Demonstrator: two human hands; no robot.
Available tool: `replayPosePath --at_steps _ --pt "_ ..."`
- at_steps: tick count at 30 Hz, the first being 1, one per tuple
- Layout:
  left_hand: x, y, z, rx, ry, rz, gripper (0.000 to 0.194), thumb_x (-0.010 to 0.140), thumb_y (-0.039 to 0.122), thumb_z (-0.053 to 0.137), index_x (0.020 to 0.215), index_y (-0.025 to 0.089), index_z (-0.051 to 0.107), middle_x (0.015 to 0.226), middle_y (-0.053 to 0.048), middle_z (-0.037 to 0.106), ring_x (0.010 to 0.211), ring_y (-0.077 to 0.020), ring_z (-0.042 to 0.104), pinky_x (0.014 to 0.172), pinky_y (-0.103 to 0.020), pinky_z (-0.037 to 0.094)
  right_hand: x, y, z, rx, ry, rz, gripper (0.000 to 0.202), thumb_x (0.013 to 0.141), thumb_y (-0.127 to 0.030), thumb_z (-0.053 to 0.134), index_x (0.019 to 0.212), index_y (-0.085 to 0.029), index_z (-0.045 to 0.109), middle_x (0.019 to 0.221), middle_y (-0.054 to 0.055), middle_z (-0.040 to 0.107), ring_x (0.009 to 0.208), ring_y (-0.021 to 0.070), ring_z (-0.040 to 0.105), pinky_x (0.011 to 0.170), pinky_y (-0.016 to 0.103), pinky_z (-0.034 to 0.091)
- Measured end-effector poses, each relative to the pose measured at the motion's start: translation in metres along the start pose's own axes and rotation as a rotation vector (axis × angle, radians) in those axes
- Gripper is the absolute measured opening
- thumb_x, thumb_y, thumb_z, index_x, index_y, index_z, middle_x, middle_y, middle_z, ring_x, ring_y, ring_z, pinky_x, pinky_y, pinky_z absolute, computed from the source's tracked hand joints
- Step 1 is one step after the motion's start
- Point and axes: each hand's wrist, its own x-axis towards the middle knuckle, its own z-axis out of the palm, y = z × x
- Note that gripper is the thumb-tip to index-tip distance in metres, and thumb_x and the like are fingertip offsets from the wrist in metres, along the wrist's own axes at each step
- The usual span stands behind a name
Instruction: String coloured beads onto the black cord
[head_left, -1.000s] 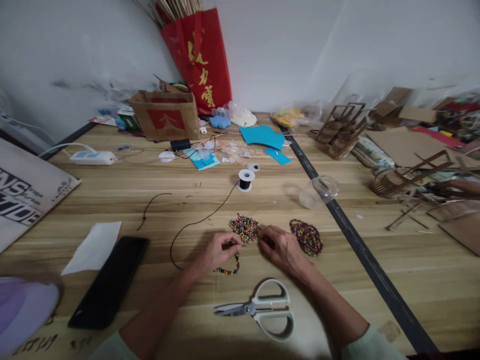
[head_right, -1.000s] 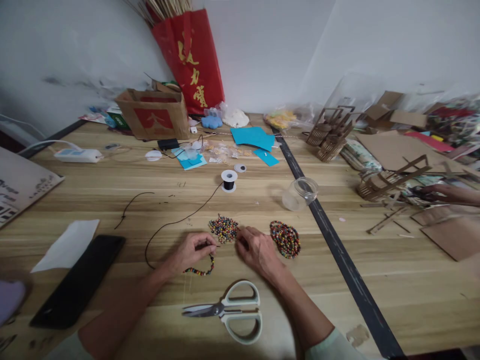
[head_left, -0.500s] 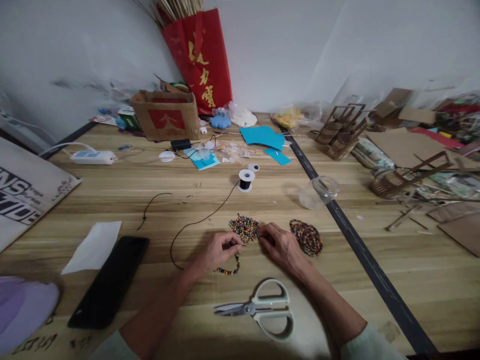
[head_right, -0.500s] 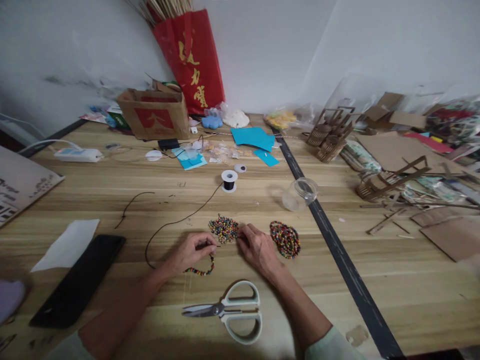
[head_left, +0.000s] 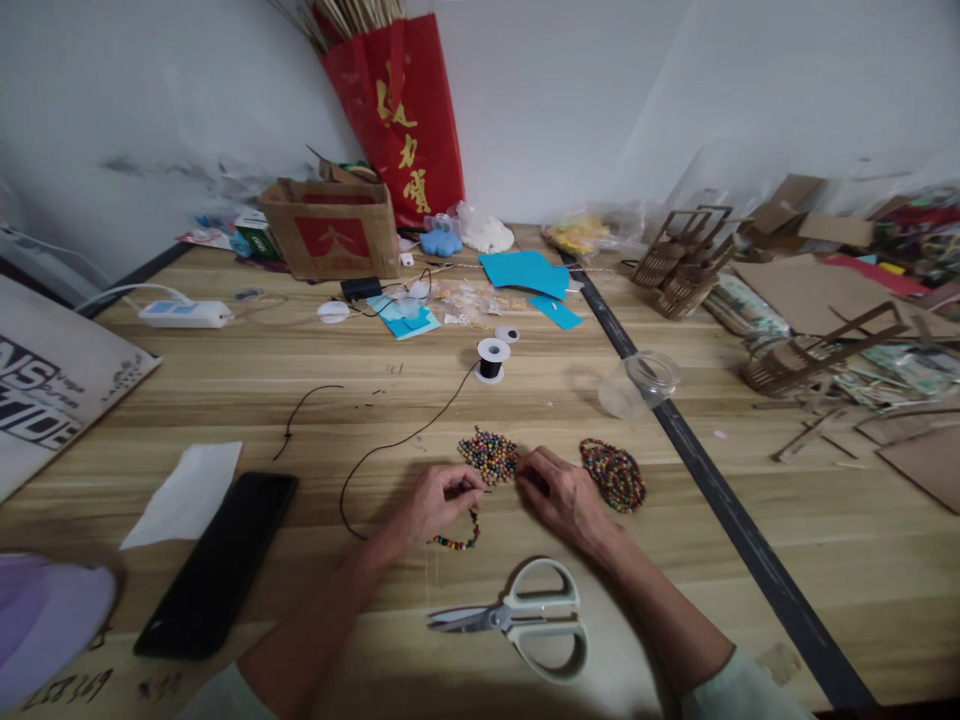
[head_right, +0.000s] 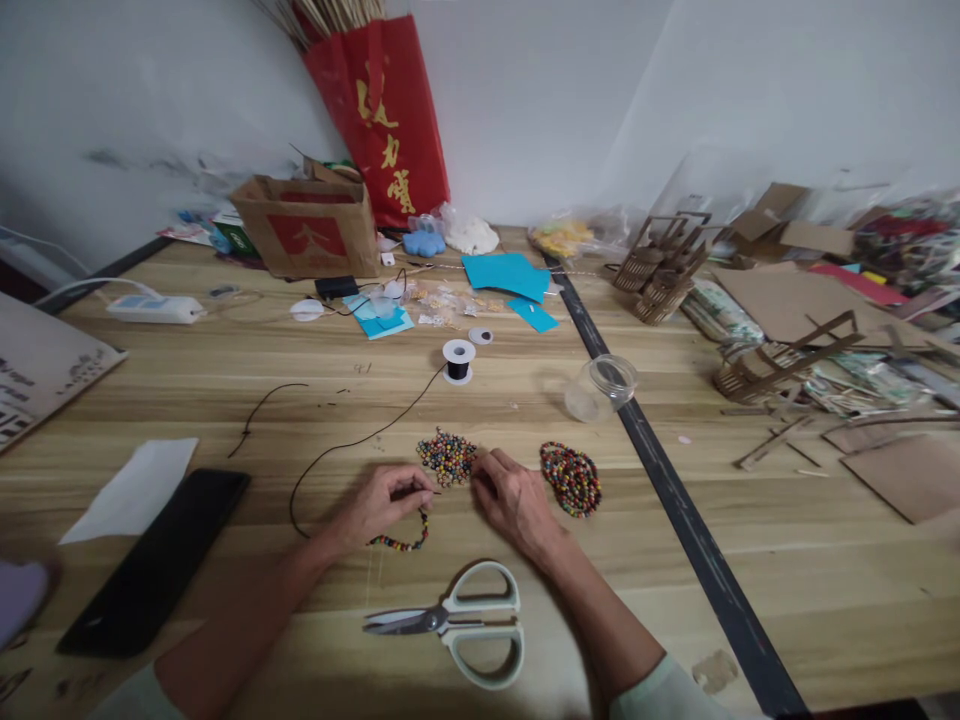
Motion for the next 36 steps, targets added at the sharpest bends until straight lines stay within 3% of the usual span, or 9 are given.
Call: replayPosePath --at_steps 7,20,29,32,36 --pt "-0.001 -0.001 0.000 0.008 0.004 0.007 0.009 0.079 0.022 0.060 0.076 0.014 0.064 0.067 -0.002 0.066 0.063 -0.0131 0.059 0.061 -0.023 0.046 -0.001 0.003 0.001 0.027 0.051 0.012 0.013 0.087 -0.013 0.048 0.091 -0.019 0.058 0.088 0.005 0.065 0.073 0.0143 0.062 0.066 0.022 0.045" --pt "0.001 0.000 0.000 -0.027 -0.002 -0.008 0.008 0.077 0.022 0.060 0.074 0.014 0.062 0.066 -0.002 0.064 0.063 -0.0129 0.059 0.062 -0.023 0.045 -0.001 -0.001 -0.001 -0.042 -0.029 0.047 0.013 0.091 -0.019 0.048 0.099 -0.021 0.058 0.093 0.004 0.064 0.072 0.0143 0.062 0.064 0.023 0.044" --pt "0.000 0.000 0.000 -0.042 -0.007 -0.018 0.008 0.077 0.021 0.060 0.075 0.014 0.062 0.066 -0.002 0.064 0.063 -0.0131 0.058 0.062 -0.023 0.044 0.000 -0.004 -0.002 -0.153 -0.019 0.053 0.013 0.093 -0.017 0.046 0.091 -0.019 0.059 0.086 0.005 0.064 0.068 0.0145 0.061 0.057 0.022 0.037" --pt "0.000 0.000 0.000 -0.050 0.002 -0.021 0.009 0.077 0.022 0.060 0.076 0.013 0.062 0.066 -0.002 0.064 0.064 -0.0134 0.058 0.063 -0.024 0.045 0.000 -0.007 -0.002 -0.008 0.030 0.011 0.012 0.092 -0.018 0.046 0.089 -0.018 0.058 0.084 0.006 0.064 0.068 0.0145 0.060 0.060 0.022 0.040" --pt "0.000 0.001 -0.001 -0.050 -0.013 -0.037 0.010 0.077 0.023 0.060 0.077 0.013 0.063 0.068 -0.002 0.064 0.065 -0.0138 0.059 0.064 -0.024 0.045 -0.002 -0.013 0.003 0.357 0.027 0.012 0.012 0.090 -0.023 0.050 0.085 -0.017 0.059 0.074 0.003 0.063 0.061 0.0118 0.054 0.057 0.021 0.040"
